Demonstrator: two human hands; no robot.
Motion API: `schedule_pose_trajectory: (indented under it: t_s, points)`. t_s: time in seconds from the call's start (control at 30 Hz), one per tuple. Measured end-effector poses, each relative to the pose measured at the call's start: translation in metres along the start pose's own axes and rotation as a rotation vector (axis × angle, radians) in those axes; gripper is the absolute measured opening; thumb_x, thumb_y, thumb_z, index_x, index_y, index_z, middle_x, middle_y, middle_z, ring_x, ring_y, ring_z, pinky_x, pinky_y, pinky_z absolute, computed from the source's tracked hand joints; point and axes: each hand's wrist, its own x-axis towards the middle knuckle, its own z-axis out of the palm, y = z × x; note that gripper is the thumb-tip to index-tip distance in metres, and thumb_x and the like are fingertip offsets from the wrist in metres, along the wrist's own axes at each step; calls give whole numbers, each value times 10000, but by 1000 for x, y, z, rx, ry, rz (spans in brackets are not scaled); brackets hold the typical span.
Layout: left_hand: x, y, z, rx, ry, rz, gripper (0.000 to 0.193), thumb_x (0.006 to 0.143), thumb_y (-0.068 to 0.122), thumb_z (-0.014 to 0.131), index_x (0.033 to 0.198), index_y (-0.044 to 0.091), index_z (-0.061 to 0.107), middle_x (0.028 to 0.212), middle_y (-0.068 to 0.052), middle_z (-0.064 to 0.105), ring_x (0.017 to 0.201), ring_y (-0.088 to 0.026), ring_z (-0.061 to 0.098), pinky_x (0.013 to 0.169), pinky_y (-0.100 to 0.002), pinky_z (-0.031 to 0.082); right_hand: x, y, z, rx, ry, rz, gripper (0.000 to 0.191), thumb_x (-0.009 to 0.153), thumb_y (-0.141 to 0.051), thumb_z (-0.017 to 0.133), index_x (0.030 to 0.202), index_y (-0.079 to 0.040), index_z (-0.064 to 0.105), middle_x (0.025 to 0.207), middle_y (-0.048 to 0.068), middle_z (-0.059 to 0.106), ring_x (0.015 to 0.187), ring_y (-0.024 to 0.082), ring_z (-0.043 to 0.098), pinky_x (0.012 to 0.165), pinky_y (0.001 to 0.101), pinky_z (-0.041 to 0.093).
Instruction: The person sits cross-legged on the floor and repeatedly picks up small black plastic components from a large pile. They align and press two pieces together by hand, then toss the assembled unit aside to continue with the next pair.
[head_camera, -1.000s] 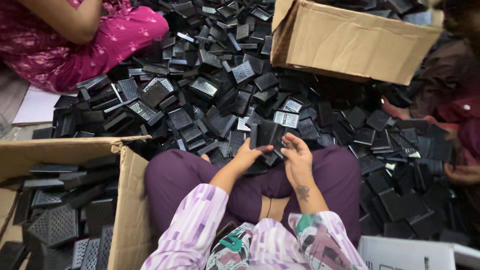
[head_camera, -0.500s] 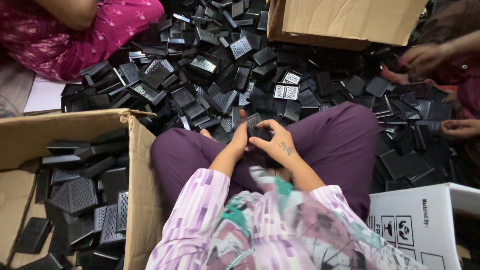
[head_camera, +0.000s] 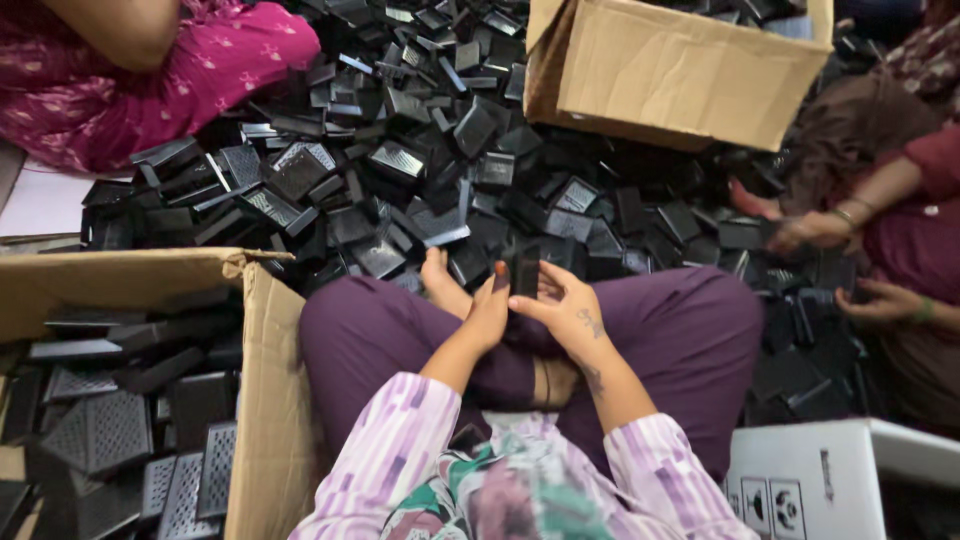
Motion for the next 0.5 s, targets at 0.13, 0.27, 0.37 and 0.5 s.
schedule_pose_trajectory:
  t_s: [0.13,0.27,0.37,0.5]
  points:
    - [23,-23,-11,219,71,253,740,1067,604,198,1368,2,506,1397,-218,519,1339,-353,469,1139,-400,340,24,9,5,175,-68,-12,866,712,27,843,1458,124,415,1362,205,625,1232,247,642,1049,352,531]
    - [42,-40,-21,319,187,366,665,1092,575,207,1335,13,464,1316,-216,512,1271,-378,483,1116,-419,359,52,13,9,280,-155,104,844,717,80,811,1467,136,430,1371,233,621,1234,278,641,1045,393,538]
    - [57,-49,-29,308,219,422,680,1088,603,186,1326,23,449,1289,-203,486,1257,-375,483,1130,-427,339,81,14,8,260,-234,129,866,708,101,815,1472,122,408,1403,231,590,1263,285,618,1060,401,532]
    - [82,-65,-34,247,212,410,759,1061,670,153,1348,26,435,1317,-190,458,1292,-358,460,1166,-431,292,114,25,1,262,-335,155,880,687,110,827,1463,114,412,1418,229,573,1291,296,603,1073,409,528]
